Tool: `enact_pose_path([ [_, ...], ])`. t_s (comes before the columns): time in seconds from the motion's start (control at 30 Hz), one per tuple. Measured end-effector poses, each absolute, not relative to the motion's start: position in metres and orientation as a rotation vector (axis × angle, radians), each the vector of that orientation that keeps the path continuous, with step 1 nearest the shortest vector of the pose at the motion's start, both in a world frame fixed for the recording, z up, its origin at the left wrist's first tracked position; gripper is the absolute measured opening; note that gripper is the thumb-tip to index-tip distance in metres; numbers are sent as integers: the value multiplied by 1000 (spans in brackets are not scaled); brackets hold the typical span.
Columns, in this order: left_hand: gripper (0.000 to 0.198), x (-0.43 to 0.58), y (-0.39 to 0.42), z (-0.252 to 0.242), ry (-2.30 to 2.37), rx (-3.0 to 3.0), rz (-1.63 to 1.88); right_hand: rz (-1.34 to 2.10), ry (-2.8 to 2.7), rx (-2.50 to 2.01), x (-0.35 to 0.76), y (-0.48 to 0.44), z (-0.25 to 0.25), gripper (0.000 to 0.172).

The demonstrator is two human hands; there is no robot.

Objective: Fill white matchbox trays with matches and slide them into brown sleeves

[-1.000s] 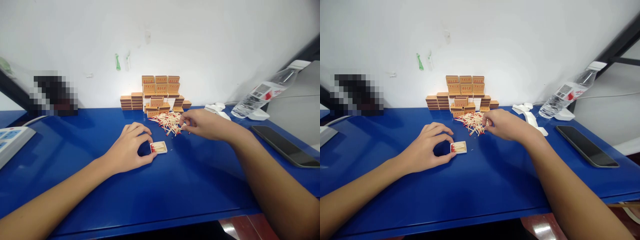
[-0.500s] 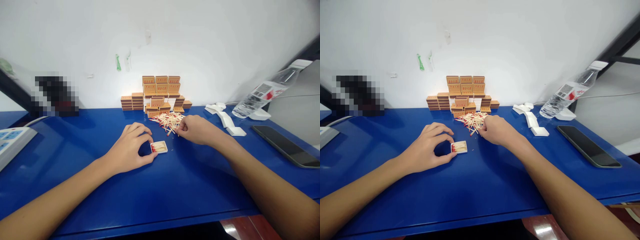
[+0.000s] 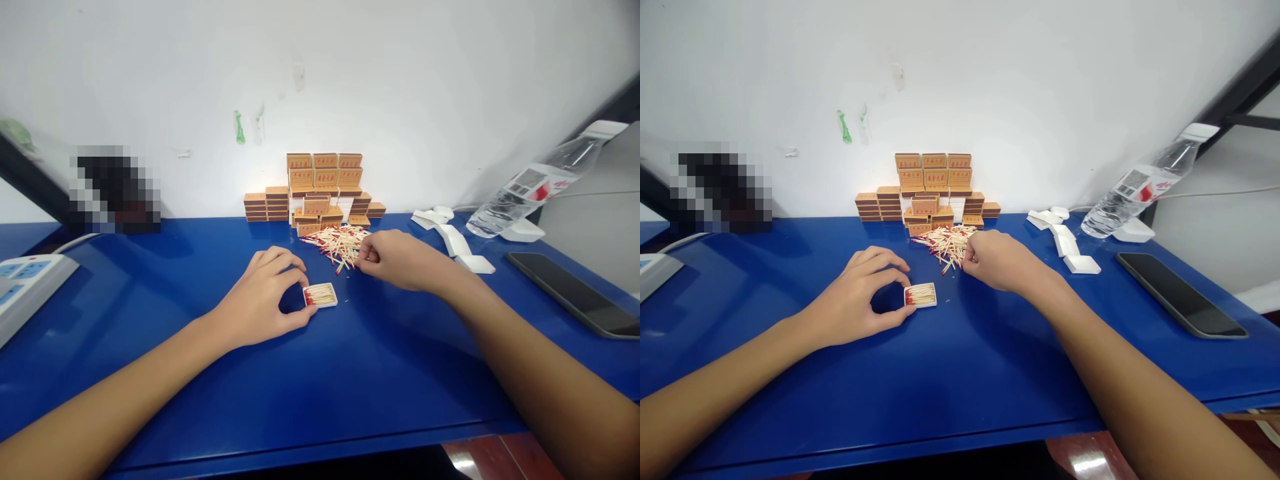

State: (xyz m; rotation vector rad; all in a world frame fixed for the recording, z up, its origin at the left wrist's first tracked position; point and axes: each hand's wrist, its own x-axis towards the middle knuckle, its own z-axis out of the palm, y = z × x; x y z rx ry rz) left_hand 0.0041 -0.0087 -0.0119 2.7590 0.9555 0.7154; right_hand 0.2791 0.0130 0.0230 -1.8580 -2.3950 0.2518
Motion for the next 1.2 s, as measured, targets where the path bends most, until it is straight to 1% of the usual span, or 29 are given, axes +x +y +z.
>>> enact_pose_path([
  [0.07,20,5,-9,-12,955,2757,724,277,-2434,-1666,276,9,26,11],
  [0.17,20,5,-10,-13,952,2755,728,407,-2497,-1309,265,0,27,11],
  [0.27,22,5,-9,-13,946,2752,717,446,-2560,-1156,252,-9,22,10],
  [0.5,21,4,-10,-13,934,2762,717,412,-2623,-1141,243,-13,15,11],
  [0.6,21,4,-10,-13,933,2753,715,310,-2561,-1124,252,-8,23,13],
  [0.73,20,4,-10,-12,933,2746,712,93,-2438,-1342,279,9,33,16],
  [0.8,21,4,-10,-12,931,2747,714,42,-2462,-1429,294,19,34,13],
  [1.03,20,4,-10,-12,931,2748,718,301,-2557,-1589,312,35,20,15],
  [1.2,20,4,-10,-12,936,2744,704,393,-2546,-1684,313,38,12,9],
])
